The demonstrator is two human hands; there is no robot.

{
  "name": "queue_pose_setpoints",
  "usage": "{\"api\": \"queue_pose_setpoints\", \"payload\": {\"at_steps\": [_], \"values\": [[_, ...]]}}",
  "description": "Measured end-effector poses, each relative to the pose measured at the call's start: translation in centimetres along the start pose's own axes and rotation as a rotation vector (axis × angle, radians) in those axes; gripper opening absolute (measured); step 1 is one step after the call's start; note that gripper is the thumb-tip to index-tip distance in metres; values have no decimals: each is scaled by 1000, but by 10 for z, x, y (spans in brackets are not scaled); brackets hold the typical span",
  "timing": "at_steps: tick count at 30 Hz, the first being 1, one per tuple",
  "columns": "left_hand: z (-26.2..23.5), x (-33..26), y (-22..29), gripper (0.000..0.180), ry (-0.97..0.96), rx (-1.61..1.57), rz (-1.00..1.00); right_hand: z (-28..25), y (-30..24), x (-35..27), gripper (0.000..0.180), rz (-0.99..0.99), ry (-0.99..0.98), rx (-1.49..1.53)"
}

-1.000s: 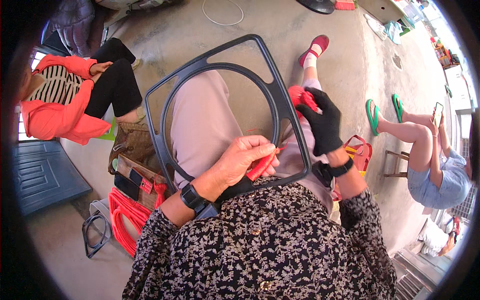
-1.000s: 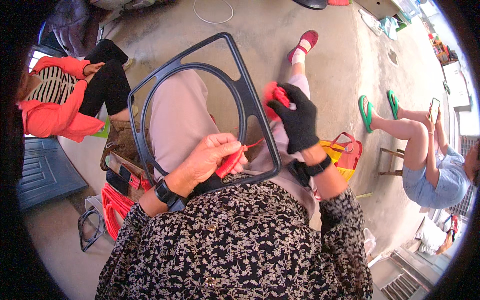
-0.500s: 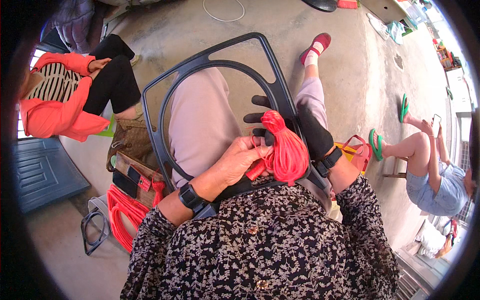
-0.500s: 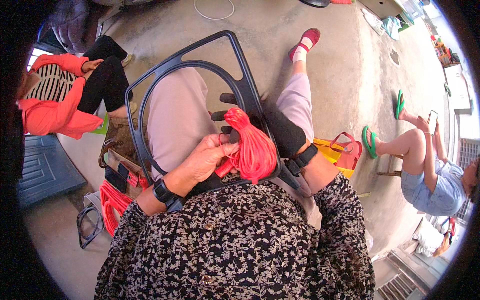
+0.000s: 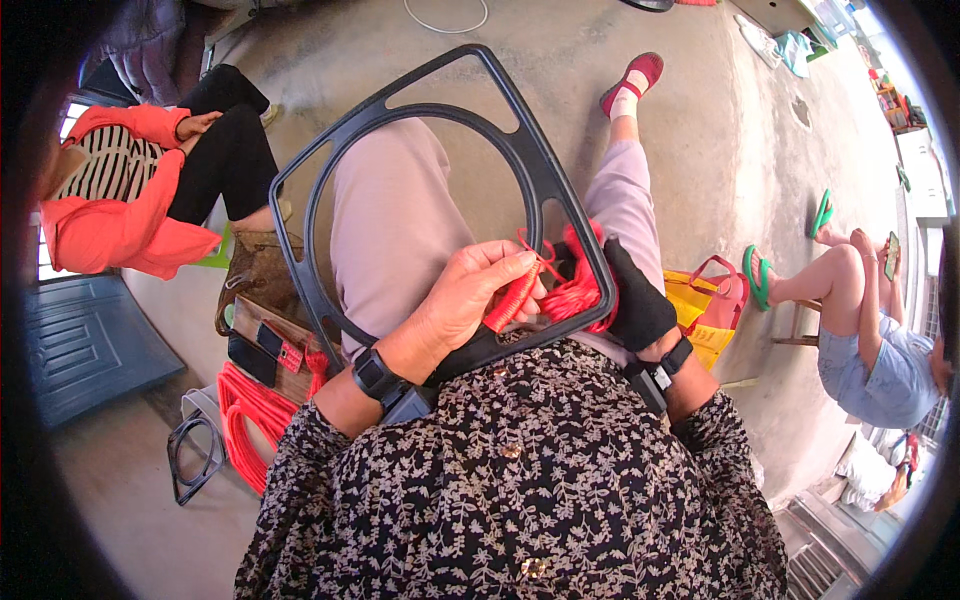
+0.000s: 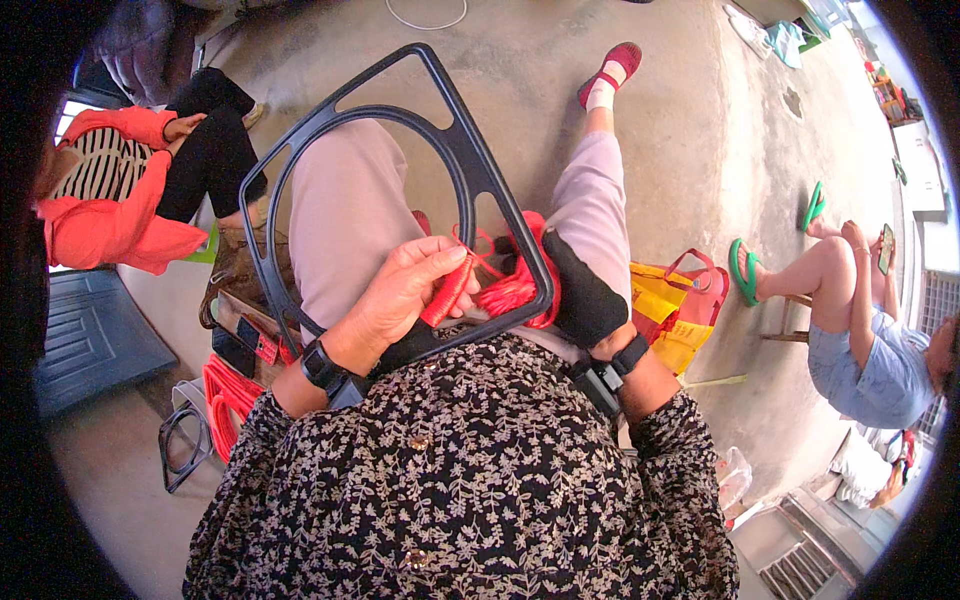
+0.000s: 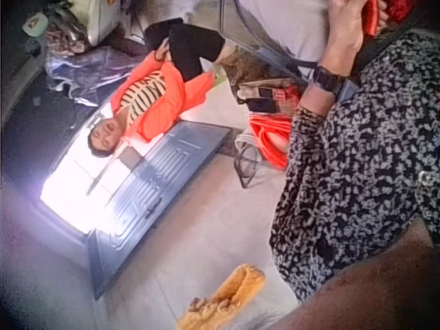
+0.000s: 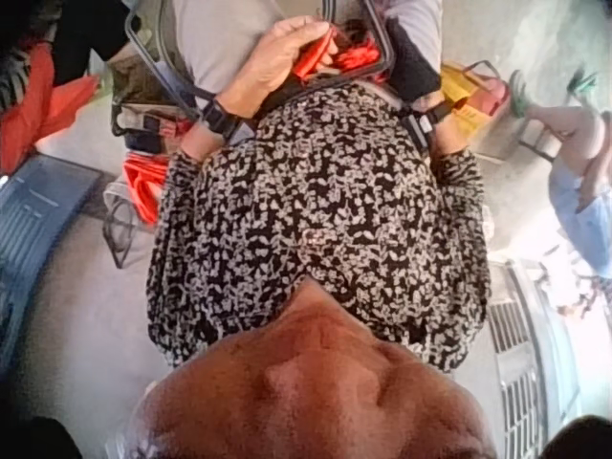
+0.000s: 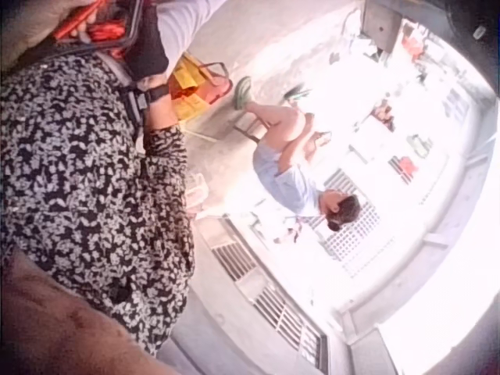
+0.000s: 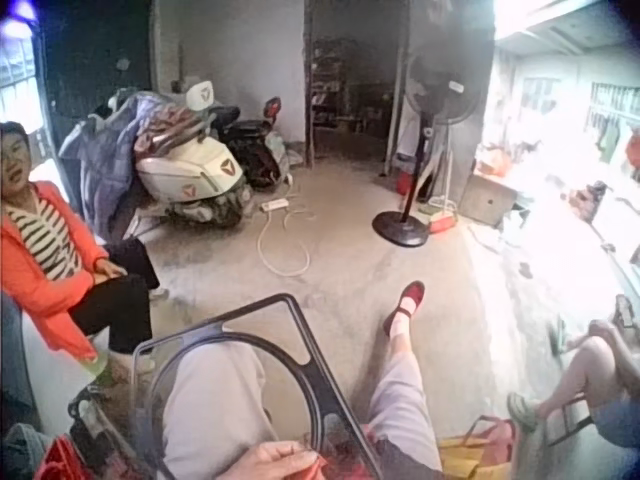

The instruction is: Wrapping a red cord around a black plastic frame.

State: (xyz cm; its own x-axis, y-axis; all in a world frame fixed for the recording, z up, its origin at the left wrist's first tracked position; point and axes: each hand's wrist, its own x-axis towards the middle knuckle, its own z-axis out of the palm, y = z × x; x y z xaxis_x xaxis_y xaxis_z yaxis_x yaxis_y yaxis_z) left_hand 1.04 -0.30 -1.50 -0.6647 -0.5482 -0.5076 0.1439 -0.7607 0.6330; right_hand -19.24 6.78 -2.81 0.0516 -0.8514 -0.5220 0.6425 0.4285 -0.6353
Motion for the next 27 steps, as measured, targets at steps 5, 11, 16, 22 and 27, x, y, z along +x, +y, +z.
{"api": "queue_pose_setpoints", "payload": {"at_steps": [5,11,16,22,27], "values": [[-2,-1,2,21,1,-29,-7,-67,-6,16,30,-274,77,398],[-9,1,-3,20,33,-79,-38,-112,-45,-32,40,-345,-163,402],[1,-1,7,16,21,-130,-12,-63,-48,-31,46,-217,144,99],[-1,-1,10,12,5,8,-34,-41,-50,25,33,-800,371,-1322],[14,-4,6,13,-172,59,-131,10,-53,70,23,-526,90,-507]]}}
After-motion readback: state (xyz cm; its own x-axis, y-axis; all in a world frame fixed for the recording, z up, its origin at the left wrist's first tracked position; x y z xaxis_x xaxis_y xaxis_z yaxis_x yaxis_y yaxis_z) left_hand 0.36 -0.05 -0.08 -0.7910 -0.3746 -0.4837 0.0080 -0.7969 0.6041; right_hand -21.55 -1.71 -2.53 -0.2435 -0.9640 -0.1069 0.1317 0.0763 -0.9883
